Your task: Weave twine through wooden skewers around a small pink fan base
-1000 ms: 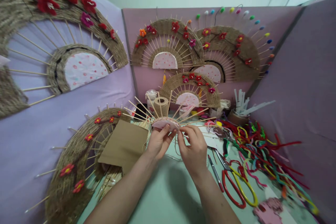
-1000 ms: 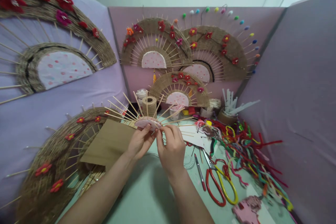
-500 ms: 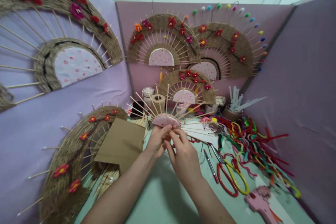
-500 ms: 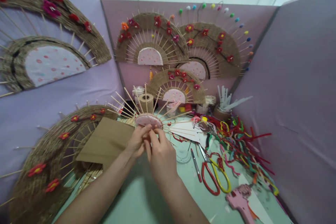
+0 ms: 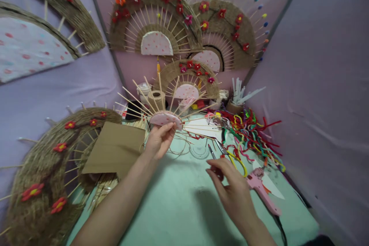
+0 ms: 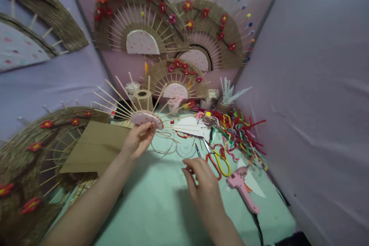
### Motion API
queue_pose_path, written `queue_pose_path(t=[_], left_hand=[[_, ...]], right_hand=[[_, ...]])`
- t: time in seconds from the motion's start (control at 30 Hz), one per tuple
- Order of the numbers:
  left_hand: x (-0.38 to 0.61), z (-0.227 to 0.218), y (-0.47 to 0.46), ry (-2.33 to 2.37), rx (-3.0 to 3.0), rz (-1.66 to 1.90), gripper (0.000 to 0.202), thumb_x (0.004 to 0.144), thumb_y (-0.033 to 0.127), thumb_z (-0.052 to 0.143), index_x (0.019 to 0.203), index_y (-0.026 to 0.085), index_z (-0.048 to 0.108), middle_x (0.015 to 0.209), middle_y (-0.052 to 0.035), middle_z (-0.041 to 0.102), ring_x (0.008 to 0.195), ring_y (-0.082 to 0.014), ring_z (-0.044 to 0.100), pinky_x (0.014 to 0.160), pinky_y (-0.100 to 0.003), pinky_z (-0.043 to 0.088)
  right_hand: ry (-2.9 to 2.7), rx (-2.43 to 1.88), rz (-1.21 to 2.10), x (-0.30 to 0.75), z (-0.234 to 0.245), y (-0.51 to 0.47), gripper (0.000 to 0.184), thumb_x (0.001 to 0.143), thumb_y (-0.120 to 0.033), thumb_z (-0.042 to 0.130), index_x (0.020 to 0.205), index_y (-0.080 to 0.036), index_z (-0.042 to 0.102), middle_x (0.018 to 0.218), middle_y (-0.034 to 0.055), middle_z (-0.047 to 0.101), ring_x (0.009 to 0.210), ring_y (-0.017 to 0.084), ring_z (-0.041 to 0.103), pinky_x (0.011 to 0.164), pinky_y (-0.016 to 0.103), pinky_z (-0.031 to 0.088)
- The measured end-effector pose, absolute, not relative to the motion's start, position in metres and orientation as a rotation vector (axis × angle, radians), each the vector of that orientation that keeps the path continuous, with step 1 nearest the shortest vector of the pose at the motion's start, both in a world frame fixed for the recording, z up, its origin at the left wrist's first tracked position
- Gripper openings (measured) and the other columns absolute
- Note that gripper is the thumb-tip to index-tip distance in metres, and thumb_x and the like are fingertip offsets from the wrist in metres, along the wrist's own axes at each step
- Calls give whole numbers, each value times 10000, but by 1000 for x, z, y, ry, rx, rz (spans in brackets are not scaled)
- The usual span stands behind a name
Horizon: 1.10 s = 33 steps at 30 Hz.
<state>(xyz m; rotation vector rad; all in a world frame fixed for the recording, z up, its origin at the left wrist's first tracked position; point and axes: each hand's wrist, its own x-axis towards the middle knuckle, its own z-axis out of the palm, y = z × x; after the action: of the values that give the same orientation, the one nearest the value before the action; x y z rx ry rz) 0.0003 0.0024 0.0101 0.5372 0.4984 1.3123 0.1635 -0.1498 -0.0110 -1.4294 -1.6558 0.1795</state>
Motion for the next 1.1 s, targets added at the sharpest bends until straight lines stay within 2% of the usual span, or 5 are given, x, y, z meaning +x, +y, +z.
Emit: queue_pose_path(t=[0.17, 0.33, 0.47, 0.77, 1.1], left_hand=[[-1, 16, 3, 499, 513, 1328, 208, 644, -31, 626, 785, 121, 640, 781, -22, 674, 735, -81, 633, 688, -137, 532], [1, 20, 3, 543, 438, 1361, 221, 635, -71, 589, 729, 128, 609, 742, -17, 652, 720, -98, 635, 656, -154, 549], [3, 21, 1, 572, 427, 1362, 210, 649, -72, 563, 703, 127, 602, 718, -19, 641, 733, -104, 637, 652, -151, 550], [2, 17, 5, 578, 444, 1349, 213, 639, -70, 599, 694, 136, 609, 718, -7, 641, 713, -93, 627, 643, -147, 549], [1, 13, 6, 557, 510, 1345, 256, 598, -33, 664, 786, 137, 631, 780, -5, 664, 731, -86, 622, 676, -147, 525]], right_hand=[[-1368, -1920, 50, 253, -29, -194, 264, 874, -402, 498, 811, -193, 647, 703, 26, 654, 569, 149, 574, 560, 246, 441], [-1277, -2444, 39, 328, -64, -223, 486, 783, -439, 534, 1118, -93, 599, 973, 162, 646, 843, 273, 622, 719, 356, 474], [-1377, -2583, 176, 331, -86, -225, 562, 678, -462, 653, 1118, -116, 600, 1083, 182, 594, 1026, 320, 564, 873, 401, 431], [-1181, -2432, 461, 324, -85, -210, 496, 688, -547, 580, 930, -117, 630, 875, 123, 637, 785, 248, 602, 726, 349, 463], [-601, -1530, 852, 307, -38, -208, 452, 636, -536, 719, 964, -227, 678, 981, 65, 691, 778, 193, 629, 656, 279, 514]])
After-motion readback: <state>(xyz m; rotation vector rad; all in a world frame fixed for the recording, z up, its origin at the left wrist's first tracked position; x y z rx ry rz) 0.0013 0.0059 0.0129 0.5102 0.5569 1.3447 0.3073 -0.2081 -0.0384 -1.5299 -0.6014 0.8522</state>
